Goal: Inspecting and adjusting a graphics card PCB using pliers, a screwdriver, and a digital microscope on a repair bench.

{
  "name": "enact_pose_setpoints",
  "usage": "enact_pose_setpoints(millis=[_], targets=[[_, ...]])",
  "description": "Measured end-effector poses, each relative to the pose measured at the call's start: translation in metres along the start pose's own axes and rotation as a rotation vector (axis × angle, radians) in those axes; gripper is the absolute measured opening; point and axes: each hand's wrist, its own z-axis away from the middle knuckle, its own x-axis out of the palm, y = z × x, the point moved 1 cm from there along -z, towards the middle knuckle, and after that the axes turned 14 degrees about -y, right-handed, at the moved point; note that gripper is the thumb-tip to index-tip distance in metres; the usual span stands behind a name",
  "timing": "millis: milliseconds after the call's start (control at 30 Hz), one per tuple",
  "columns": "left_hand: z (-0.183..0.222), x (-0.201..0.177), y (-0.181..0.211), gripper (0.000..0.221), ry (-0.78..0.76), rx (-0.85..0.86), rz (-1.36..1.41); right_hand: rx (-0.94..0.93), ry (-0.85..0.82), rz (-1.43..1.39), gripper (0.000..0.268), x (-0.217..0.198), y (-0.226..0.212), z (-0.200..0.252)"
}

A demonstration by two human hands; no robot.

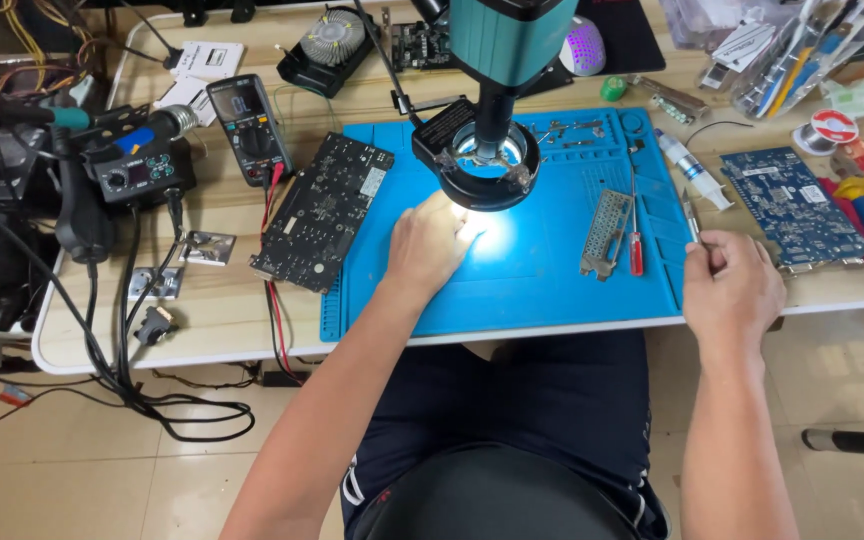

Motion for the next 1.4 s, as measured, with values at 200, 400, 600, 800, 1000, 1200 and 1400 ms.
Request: enact_pose_setpoints(millis=[200, 400, 600, 800, 1000, 1200, 1400], targets=[[0.003, 0.000, 0.000, 0.047, 0.071, 0.051, -0.112, -0.060, 0.033, -0.010, 0.006, 0.001, 0.003, 0.001], [0.006, -0.011, 0.007, 0.036, -0.031, -0.076, 0.100, -0.061, 0.044, -0.022, 0.004, 0.002, 0.004, 0.002], [0.010, -0.018, 0.002, 0.031, -0.039, -0.095, 0.238, -0.103, 0.072, -0.010, 0.003, 0.002, 0.005, 0.003], [0.059, -0.062, 0.052, 0.032, -0.036, 0.031, 0.209, -0.056, 0.042, -0.035, 0.005, -0.003, 0.002, 0.002], [0.056, -0.115, 0.097, 0.027, 0.462, 0.329, 0.177, -0.031, 0.024, -0.019, 0.008, -0.003, -0.001, 0.001], [-0.002, -0.127, 0.109, 0.053, 0.337, 0.186, 0.040, 0.009, -0.009, -0.033, 0.009, -0.005, -0.001, 0.002], [-0.021, -0.118, 0.100, 0.049, 0.249, 0.211, 0.190, -0.040, 0.019, -0.020, 0.007, -0.001, 0.002, 0.002]])
